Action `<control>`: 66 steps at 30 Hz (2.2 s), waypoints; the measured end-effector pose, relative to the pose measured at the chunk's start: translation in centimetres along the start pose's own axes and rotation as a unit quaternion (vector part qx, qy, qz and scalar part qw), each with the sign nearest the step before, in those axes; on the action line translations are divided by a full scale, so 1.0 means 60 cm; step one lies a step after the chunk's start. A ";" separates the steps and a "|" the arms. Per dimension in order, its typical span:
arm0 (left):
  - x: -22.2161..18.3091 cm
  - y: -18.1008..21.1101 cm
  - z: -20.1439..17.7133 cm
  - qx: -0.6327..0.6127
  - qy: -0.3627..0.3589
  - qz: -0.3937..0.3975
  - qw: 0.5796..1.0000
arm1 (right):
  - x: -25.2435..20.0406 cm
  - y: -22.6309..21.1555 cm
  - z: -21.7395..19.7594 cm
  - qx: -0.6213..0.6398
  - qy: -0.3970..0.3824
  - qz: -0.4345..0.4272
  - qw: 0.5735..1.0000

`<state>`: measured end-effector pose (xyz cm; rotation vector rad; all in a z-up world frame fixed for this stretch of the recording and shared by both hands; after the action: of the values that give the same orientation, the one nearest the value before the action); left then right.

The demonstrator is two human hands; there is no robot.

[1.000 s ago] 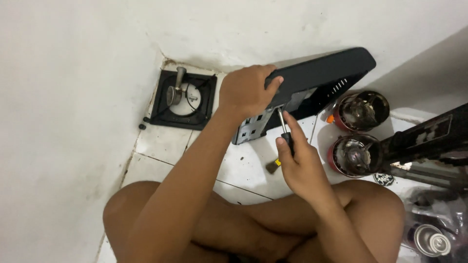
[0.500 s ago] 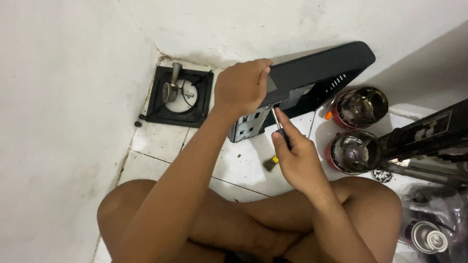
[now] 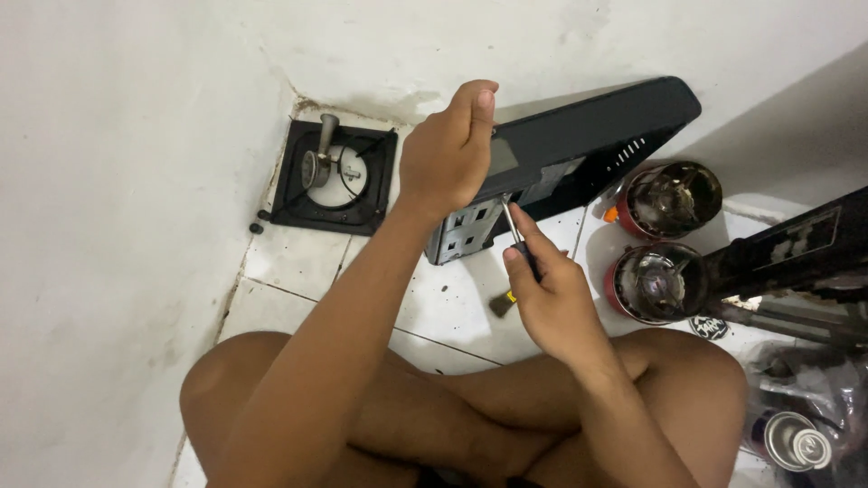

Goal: Removing internal metal and plastic plates from an electronic device chassis using a screwdriver

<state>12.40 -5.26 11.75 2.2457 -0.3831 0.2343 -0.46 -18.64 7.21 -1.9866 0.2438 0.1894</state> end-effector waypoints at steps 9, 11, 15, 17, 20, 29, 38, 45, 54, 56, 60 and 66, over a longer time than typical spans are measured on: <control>0.000 0.001 0.006 0.017 0.006 0.016 1.000 | -0.004 -0.002 -0.002 -0.002 -0.004 0.017 1.000; -0.001 0.003 0.006 0.020 0.009 0.022 1.000 | -0.004 0.000 -0.001 0.011 -0.005 0.008 1.000; 0.000 0.003 0.009 0.036 0.005 0.030 0.999 | -0.004 0.000 0.001 0.025 -0.018 0.011 0.999; 0.000 0.005 0.009 0.037 0.009 0.033 0.999 | -0.005 0.000 -0.001 0.016 -0.014 0.019 1.000; -0.001 0.004 0.009 0.042 0.005 0.029 0.999 | -0.006 0.003 -0.002 0.010 -0.012 0.027 1.000; -0.001 0.009 0.013 0.064 0.000 0.054 0.996 | 0.012 0.035 0.010 0.167 -0.072 0.089 0.979; -0.014 0.021 0.033 0.095 -0.099 0.093 0.986 | 0.016 0.053 0.031 0.407 -0.179 0.174 0.879; -0.005 0.022 0.035 0.110 -0.115 0.090 0.983 | -0.010 -0.033 -0.014 -0.387 0.128 0.065 0.911; -0.010 0.015 0.025 0.075 -0.086 0.076 0.991 | -0.035 -0.030 -0.039 -0.091 0.166 -0.018 0.982; -0.010 0.016 0.021 0.086 -0.085 0.073 0.990 | -0.029 -0.009 -0.047 -0.035 0.187 -0.030 0.981; -0.017 0.027 0.016 0.068 -0.068 0.094 0.991 | -0.037 0.011 -0.055 0.079 0.234 -0.074 0.966; -0.016 0.031 0.018 0.077 -0.085 0.082 0.990 | -0.038 0.002 -0.033 0.044 0.172 -0.037 0.983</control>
<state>10.86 -7.03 12.12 2.3962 -0.6622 0.1632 -2.63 -20.31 8.44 -1.9286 0.3918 -0.2123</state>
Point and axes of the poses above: each hand's wrist, its own x-axis towards the middle knuckle, its own z-axis out of the palm, y = z × x, the point moved 9 cm from there along x, towards the middle knuckle, and after that the axes turned 10 degrees about z, right-handed, at the moved point
